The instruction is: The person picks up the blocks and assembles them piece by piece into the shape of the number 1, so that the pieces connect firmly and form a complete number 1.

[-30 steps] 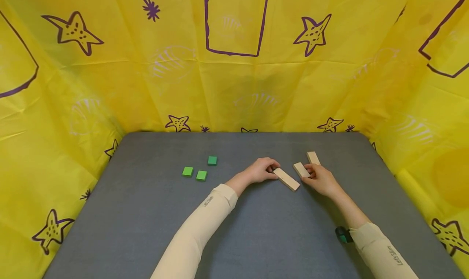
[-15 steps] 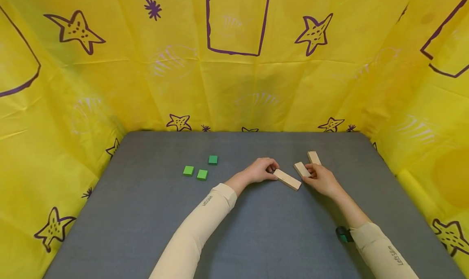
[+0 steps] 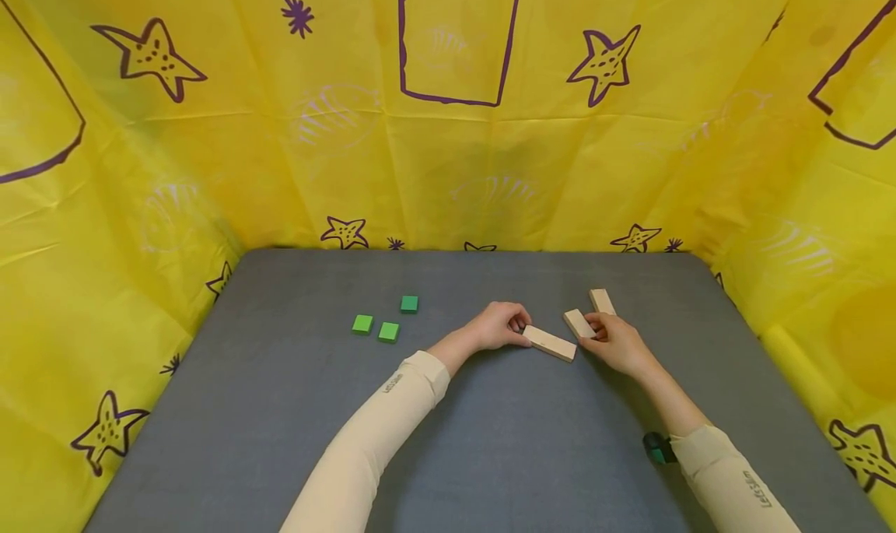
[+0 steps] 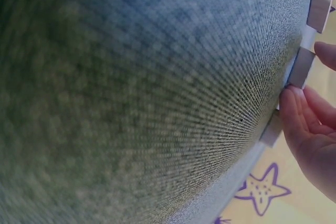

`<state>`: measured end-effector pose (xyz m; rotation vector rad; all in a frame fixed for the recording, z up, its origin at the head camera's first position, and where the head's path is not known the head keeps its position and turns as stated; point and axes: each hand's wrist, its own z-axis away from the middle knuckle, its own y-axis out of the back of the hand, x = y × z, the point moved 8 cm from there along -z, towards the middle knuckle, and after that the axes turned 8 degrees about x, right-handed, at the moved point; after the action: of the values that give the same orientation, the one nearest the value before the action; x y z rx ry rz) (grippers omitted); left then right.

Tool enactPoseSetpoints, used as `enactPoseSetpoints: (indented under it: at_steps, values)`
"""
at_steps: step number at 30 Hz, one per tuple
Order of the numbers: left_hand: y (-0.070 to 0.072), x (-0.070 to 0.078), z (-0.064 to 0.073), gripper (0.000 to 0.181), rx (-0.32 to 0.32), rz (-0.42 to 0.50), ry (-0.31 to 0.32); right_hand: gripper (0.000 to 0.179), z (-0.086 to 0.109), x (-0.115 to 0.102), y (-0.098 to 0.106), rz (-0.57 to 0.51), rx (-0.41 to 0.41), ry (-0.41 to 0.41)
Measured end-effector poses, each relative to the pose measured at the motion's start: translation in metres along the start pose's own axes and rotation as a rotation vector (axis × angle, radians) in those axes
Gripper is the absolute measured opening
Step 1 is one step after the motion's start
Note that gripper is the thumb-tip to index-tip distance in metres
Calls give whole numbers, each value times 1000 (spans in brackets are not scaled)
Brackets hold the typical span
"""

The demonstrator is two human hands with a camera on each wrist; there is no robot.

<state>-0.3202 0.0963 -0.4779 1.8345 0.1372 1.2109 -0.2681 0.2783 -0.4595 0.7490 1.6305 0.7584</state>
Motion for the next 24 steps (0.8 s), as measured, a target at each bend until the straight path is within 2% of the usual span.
enactPoseSetpoints:
  at_steps: [24]
  values:
    - [14, -2, 22, 32, 88, 4, -8, 47, 1, -1, 0, 9, -8, -6]
